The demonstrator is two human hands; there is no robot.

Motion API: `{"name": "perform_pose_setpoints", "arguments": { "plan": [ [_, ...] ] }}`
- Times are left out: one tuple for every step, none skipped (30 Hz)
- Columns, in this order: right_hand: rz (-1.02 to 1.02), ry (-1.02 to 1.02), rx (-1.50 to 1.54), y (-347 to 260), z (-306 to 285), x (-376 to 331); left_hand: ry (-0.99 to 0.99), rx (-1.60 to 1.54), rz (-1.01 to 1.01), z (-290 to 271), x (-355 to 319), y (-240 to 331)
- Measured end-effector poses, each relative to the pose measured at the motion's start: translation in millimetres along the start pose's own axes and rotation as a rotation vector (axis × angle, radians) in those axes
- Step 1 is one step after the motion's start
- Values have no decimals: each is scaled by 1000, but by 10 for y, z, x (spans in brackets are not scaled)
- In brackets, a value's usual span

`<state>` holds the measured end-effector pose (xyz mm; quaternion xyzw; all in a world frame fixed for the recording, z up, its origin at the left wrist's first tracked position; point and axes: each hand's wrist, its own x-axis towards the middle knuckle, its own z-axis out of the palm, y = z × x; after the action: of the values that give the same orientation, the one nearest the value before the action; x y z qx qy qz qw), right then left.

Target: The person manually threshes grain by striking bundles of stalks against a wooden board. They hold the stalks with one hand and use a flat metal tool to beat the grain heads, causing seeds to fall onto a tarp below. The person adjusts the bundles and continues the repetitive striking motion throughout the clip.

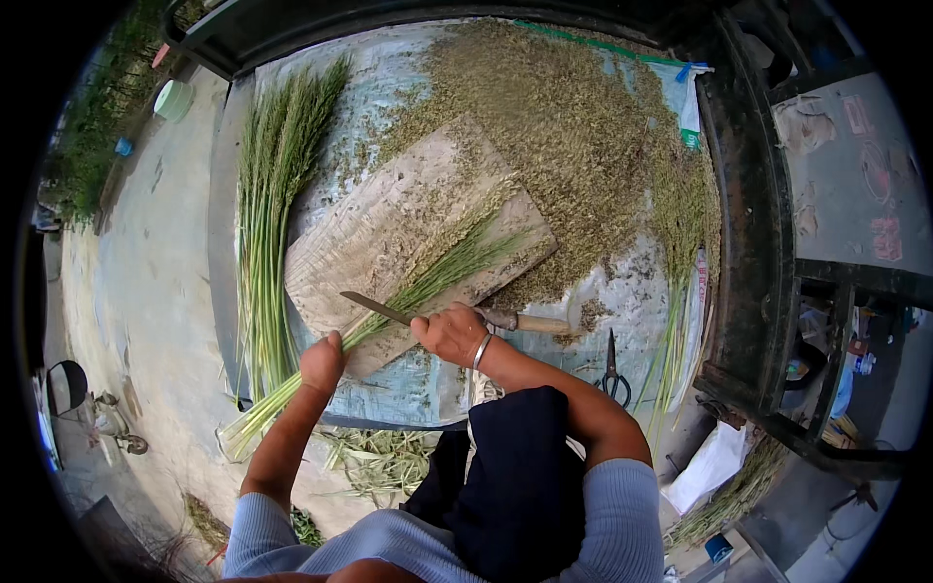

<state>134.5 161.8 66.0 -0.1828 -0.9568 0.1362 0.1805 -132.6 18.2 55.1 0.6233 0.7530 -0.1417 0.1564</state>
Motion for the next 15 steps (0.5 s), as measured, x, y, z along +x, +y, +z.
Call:
{"name": "perform_pose_setpoints", "arguments": {
  "plan": [
    [126, -68, -39, 69, 80, -65, -10, -4, 1, 2, -24, -64],
    [251, -138, -75, 253, 155, -198, -20, -9, 0, 27, -65, -148],
    [368, -211, -115, 483, 152, -337, -26, -19, -5, 47, -101, -195],
    [344, -86, -152, 776, 22, -494, -37, -24, -4, 12, -114, -201],
    [381, -176, -218, 1014, -147, -640, -19, -28, 4, 47, -109, -225],
    [385, -160, -252, 1152, -278, -748, -7, -37, 14, 131, -122, -254],
    [378, -138, -295, 1305, -402, -778, 18, -51, 17, 172, -92, -254],
    [489, -151, -341, 1420, -488, -786, 13, -58, -4, 205, -105, -257],
    [607, -169, -383, 1472, -559, -838, -3, -68, -24, 234, -135, -228],
    [672, -138, -398, 1495, -672, -877, -20, -67, -49, 238, -169, -239],
    [736, -106, -413, 1515, -819, -927, -37, -67, -75, 251, -196, -243],
    [804, -76, -422, 1476, -872, -956, -35, -81, -87, 266, -226, -209],
    [792, -42, -413, 1385, -839, -970, -29, -88, -80, 269, -242, -193],
    [780, -7, -405, 1249, -794, -985, -23, -95, -74, 271, -232, -181],
    [765, 30, -411, 1142, -802, -996, -6, -112, -63, 234, -162, -97]
  ]
}}
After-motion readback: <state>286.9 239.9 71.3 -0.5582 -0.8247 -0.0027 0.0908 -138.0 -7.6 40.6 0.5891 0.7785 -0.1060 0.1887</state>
